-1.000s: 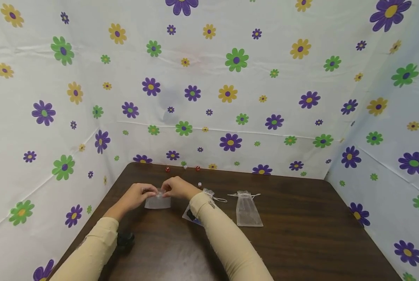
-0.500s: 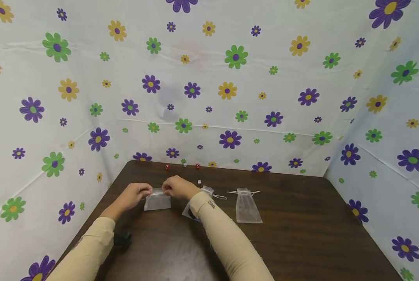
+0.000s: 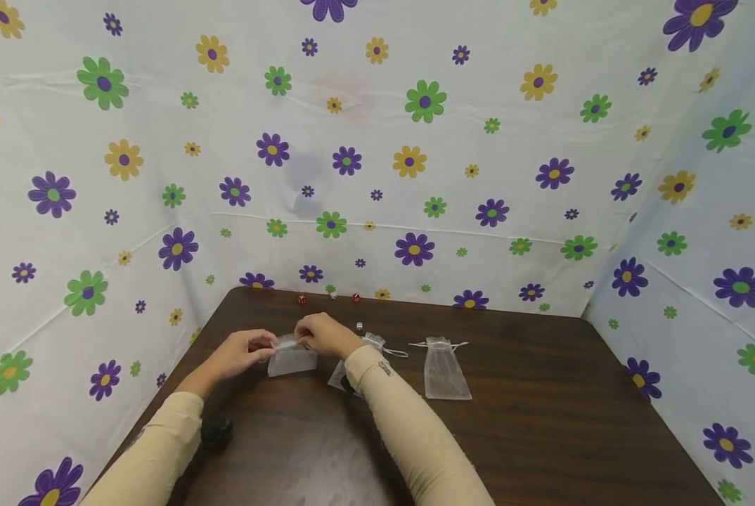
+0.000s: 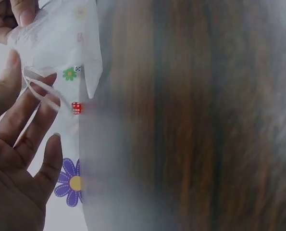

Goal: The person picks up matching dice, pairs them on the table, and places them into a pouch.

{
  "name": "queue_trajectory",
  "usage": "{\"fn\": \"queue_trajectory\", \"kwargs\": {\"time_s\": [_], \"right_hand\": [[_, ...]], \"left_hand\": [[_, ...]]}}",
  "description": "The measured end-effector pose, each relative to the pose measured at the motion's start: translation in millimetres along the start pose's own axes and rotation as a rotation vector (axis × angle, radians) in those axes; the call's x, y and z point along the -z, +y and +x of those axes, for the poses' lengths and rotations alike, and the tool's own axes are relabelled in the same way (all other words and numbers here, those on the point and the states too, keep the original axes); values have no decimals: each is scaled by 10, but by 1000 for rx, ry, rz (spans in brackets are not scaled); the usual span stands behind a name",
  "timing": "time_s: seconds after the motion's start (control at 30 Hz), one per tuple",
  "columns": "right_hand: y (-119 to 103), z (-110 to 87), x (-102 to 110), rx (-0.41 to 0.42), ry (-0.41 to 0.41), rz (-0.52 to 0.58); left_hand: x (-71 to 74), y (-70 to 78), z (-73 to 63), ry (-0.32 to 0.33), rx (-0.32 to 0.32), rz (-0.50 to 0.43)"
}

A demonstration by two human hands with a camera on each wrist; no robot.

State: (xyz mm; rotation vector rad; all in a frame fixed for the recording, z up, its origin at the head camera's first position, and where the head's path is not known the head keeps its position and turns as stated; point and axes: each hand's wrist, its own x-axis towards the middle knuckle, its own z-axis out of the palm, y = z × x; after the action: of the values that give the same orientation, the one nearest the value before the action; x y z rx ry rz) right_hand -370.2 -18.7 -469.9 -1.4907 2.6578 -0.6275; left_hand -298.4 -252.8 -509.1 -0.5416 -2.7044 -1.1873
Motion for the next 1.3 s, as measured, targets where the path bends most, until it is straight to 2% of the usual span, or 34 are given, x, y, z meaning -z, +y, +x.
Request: {"fn": "queue_trajectory", "kwargs": {"time_s": [0.17, 0.3, 0.47, 0.67, 0.87, 1.03, 1.2, 1.3], "right_hand": [[25, -13, -33, 27, 7, 8], [26, -13, -33, -14, -4, 15], [45, 11, -17, -55, -23, 39], [103, 5, 51, -80, -61, 138], [213, -4, 149, -77, -41, 282], [386, 12, 204, -100, 17, 297], [659, 50, 222, -173, 42, 247], [825, 70, 233, -225, 49, 265]], "left_hand": [[-17, 16, -2, 3, -6, -23], [-15, 27, 7, 40, 0, -14], [-7, 26, 20, 46, 1, -7], [-26, 20, 56, 43, -21, 6], [-38, 25, 96, 41, -25, 4], [-19, 30, 113, 42, -15, 15], [11, 39, 125, 35, 7, 48], [41, 51, 122, 28, 12, 56]]}}
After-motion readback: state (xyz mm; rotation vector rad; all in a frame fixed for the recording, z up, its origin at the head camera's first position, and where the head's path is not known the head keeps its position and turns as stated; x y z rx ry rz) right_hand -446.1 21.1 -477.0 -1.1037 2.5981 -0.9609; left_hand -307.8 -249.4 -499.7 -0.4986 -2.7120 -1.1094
